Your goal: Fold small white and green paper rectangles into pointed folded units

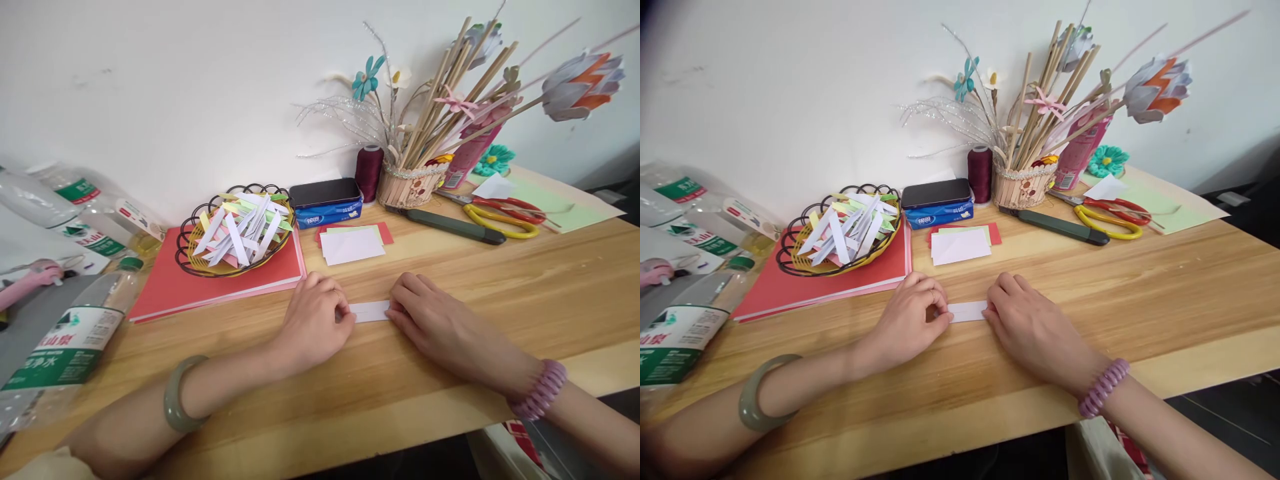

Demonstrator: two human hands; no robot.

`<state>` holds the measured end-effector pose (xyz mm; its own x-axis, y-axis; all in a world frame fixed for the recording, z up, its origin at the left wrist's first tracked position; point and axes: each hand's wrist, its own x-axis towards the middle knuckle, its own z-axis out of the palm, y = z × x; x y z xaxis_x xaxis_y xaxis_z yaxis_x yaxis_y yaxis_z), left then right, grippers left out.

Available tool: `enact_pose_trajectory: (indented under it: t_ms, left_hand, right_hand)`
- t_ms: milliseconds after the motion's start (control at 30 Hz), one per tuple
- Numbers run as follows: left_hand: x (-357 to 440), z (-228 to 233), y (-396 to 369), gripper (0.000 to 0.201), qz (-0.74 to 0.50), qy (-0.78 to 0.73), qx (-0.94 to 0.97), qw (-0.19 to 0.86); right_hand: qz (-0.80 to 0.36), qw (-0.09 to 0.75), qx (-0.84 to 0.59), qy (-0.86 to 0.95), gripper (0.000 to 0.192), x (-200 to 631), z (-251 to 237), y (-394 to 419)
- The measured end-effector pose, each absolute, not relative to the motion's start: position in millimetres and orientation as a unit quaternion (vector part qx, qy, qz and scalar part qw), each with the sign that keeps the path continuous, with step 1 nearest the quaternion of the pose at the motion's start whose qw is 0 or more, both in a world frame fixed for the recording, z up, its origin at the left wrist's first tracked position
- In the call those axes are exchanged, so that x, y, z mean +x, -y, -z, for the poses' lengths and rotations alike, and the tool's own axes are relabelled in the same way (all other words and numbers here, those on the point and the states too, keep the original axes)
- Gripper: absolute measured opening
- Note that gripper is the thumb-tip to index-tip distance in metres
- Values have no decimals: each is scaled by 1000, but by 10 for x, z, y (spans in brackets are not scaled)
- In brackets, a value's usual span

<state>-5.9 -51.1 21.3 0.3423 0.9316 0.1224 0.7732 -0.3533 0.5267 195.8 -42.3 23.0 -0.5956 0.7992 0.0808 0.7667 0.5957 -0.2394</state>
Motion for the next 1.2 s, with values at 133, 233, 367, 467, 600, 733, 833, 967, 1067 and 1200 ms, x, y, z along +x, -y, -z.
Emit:
enact_pose_trajectory:
  t_ms: [133,233,367,467,600,733,833,967,1067,1200]
  left_hand:
    - [-61,-198,504,15,-206,-526,806,180]
    - [-61,-192,491,16,-207,-527,805,178]
    - [-56,-188,484,17,-198,-532,804,179]
    - [-61,-173,487,16,-191,-528,810,169]
    - [-95,-147,473,6,-202,-500,827,158]
    - [-139,-131,419,8,-223,-429,861,156]
    - [-160,-117,391,14,-234,-377,886,132]
    - [-165,-106,411,16,-256,-341,900,91]
    - [-173,-109,452,19,-262,-326,905,79]
    - [-215,-110,494,24,-261,-295,917,67]
  right_hand:
    - [-96,85,-437,890,19,1964,-220,433]
    - [-99,81,-438,890,19,1961,-225,427]
    - [-101,81,-441,888,19,1948,-237,432]
    - [-103,89,-440,888,20,1954,-239,443]
    - [-103,121,-430,889,19,2020,-210,389]
    - [-91,182,-408,890,12,2111,-177,290]
    - [-28,197,-367,909,13,2114,-194,314]
    - [62,162,-238,956,28,2048,-221,510]
    - [101,147,-234,956,35,2040,-189,659]
    - [102,136,-248,954,42,2090,-130,742]
